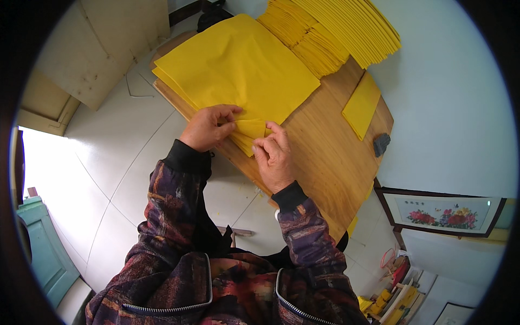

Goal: The person folds yellow paper sheets on a wooden table, aligning edges and pressing creases. They stack the folded sheets and roll one into a tight cylinder.

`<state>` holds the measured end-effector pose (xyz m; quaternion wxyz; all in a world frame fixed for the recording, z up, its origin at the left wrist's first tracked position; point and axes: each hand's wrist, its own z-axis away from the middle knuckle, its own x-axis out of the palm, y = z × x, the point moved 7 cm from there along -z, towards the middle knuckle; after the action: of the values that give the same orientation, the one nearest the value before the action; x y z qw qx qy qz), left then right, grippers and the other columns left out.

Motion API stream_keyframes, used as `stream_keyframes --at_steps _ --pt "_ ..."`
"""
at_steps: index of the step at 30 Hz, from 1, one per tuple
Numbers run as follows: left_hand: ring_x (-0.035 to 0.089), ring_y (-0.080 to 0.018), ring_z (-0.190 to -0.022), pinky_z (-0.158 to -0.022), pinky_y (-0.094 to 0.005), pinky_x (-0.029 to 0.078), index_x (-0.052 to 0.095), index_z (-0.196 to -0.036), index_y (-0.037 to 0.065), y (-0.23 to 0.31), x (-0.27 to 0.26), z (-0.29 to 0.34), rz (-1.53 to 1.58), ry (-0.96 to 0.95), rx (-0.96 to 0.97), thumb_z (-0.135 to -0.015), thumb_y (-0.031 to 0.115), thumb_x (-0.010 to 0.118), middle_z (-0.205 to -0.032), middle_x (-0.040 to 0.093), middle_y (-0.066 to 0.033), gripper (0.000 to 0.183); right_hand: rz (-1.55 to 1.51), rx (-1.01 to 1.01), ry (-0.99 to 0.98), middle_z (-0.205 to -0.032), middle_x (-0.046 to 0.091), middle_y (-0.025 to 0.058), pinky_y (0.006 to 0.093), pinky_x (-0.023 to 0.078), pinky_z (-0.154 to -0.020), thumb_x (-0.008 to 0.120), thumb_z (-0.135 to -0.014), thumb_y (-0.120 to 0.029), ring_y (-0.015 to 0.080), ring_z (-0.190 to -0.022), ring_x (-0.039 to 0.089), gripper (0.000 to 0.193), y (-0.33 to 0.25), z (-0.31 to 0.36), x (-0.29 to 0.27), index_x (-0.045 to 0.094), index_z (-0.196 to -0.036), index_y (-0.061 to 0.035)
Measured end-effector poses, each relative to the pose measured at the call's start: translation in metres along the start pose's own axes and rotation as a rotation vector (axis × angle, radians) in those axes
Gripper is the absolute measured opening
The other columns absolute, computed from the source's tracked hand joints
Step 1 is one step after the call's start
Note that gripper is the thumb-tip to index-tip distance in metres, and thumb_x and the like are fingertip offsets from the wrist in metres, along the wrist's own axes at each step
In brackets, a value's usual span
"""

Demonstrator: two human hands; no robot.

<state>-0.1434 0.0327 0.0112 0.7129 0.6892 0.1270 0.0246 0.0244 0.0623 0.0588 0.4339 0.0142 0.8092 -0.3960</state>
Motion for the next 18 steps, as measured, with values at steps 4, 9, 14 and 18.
stream_keyframes --at_steps 4,9,14,18 --pt "0.055 -0.0095 -0.059 -0.052 -0.0248 0.047 0.058 -0.084 -0.003 0.002 -0.001 0.001 0.004 0.006 0.025 -0.085 0.006 0.057 -0.116 0.064 -0.0076 0.009 -0.168 0.138 -0.012 -0.123 0.048 0.012 0.0251 0.048 -0.066 0.066 -0.081 0.002 0.0128 -0.079 0.056 0.009 0.008 -0.004 0.0 0.06 -0.084 -0.0031" --pt "0.054 -0.0092 -0.06 -0.053 -0.024 0.046 0.06 -0.094 -0.003 0.002 0.0 0.002 0.02 -0.035 -0.022 -0.086 0.006 0.057 -0.112 0.064 -0.0064 0.013 -0.328 0.256 -0.036 -0.123 0.046 0.0107 0.0233 0.051 -0.063 0.064 -0.081 0.007 0.0092 -0.073 0.057 0.011 0.012 -0.009 0.003 0.056 -0.082 -0.0008" --pt "0.054 -0.0087 -0.06 -0.053 -0.0229 0.047 0.059 -0.116 -0.002 0.002 0.0 0.005 -0.004 -0.083 -0.002 -0.085 0.004 0.059 -0.093 0.06 -0.0035 0.031 -0.304 0.258 -0.051 -0.123 0.046 0.0096 0.0226 0.051 -0.061 0.063 -0.081 0.006 0.0081 -0.07 0.056 0.011 0.015 -0.013 0.004 0.055 -0.083 -0.0005" --pt "0.055 -0.0089 -0.06 -0.053 -0.0226 0.048 0.056 -0.121 -0.001 -0.001 0.001 0.003 0.035 -0.099 0.006 -0.085 0.002 0.06 -0.089 0.057 -0.0033 0.037 -0.304 0.313 -0.062 -0.124 0.045 0.0097 0.0226 0.05 -0.061 0.066 -0.079 0.006 0.0087 -0.074 0.056 0.015 0.018 -0.012 0.004 0.056 -0.088 -0.0013"
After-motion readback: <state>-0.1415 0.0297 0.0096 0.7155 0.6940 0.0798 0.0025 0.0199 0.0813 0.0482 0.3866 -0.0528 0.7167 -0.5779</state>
